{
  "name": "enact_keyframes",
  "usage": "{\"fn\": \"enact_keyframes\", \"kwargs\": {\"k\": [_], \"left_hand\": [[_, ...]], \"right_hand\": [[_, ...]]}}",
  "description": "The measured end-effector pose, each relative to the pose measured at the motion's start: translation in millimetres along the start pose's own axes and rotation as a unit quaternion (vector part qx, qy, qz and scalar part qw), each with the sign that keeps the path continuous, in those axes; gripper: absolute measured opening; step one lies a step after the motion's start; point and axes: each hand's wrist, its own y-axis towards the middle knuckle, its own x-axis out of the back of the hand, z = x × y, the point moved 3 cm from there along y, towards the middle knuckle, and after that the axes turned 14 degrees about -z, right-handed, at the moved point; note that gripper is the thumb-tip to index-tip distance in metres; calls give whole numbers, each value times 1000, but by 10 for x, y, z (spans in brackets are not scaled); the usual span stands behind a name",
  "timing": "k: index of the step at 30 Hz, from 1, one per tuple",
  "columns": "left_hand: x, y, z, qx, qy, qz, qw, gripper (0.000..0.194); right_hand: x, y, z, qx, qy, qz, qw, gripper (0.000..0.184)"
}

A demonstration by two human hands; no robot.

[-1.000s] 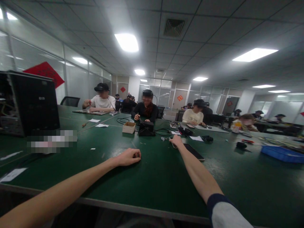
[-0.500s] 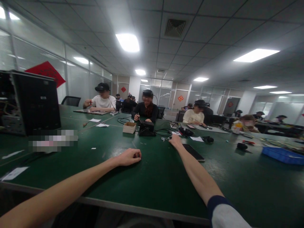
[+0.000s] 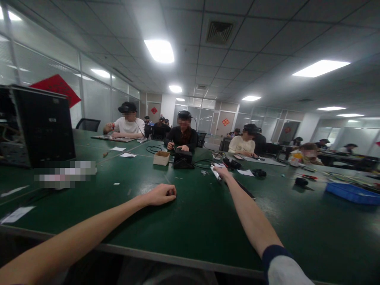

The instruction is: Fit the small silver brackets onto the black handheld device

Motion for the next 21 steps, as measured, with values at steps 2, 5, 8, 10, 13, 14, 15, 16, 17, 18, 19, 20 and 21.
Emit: {"fn": "enact_keyframes", "kwargs": {"k": [2, 5, 8, 10, 13, 14, 15, 16, 17, 18, 19, 20, 21], "left_hand": [[-4, 4, 1, -1, 0, -1, 1000, 21], [-10, 9, 12, -3, -4, -1, 1000, 21], [-8, 8, 20, -4, -1, -4, 1000, 21], [-3, 4, 15, -2, -2, -3, 1000, 21], [2, -1, 0, 4, -6, 5, 1000, 22], [3, -2, -4, 5, -7, 6, 1000, 22], [3, -1, -6, 5, -8, 6, 1000, 23], [2, 1, -6, 5, -8, 5, 1000, 23], [0, 3, -3, 4, -8, 4, 1000, 23], [-2, 6, 1, 3, -7, 3, 1000, 23], [-4, 9, 7, 2, -7, 2, 1000, 23], [-7, 11, 13, 2, -7, 3, 1000, 23], [-9, 13, 20, 2, -8, 4, 1000, 23]], "right_hand": [[1, 16, -32, -32, 55, 19, 998, 42], [-1, 34, -73, -73, 120, 61, 988, 29], [5, 50, -108, -103, 148, 97, 979, 23], [14, 57, -118, -116, 156, 106, 975, 23], [22, 51, -100, -121, 163, 109, 973, 23], [22, 43, -88, -121, 163, 110, 973, 23], [20, 33, -75, -121, 162, 111, 973, 22], [18, 21, -63, -121, 159, 113, 973, 22], [15, 8, -51, -122, 154, 114, 974, 22], [12, -5, -39, -123, 150, 115, 974, 22], [11, -17, -28, -124, 146, 115, 975, 21], [11, -26, -17, -124, 143, 114, 975, 21], [13, -32, -6, -124, 141, 112, 976, 21]]}}
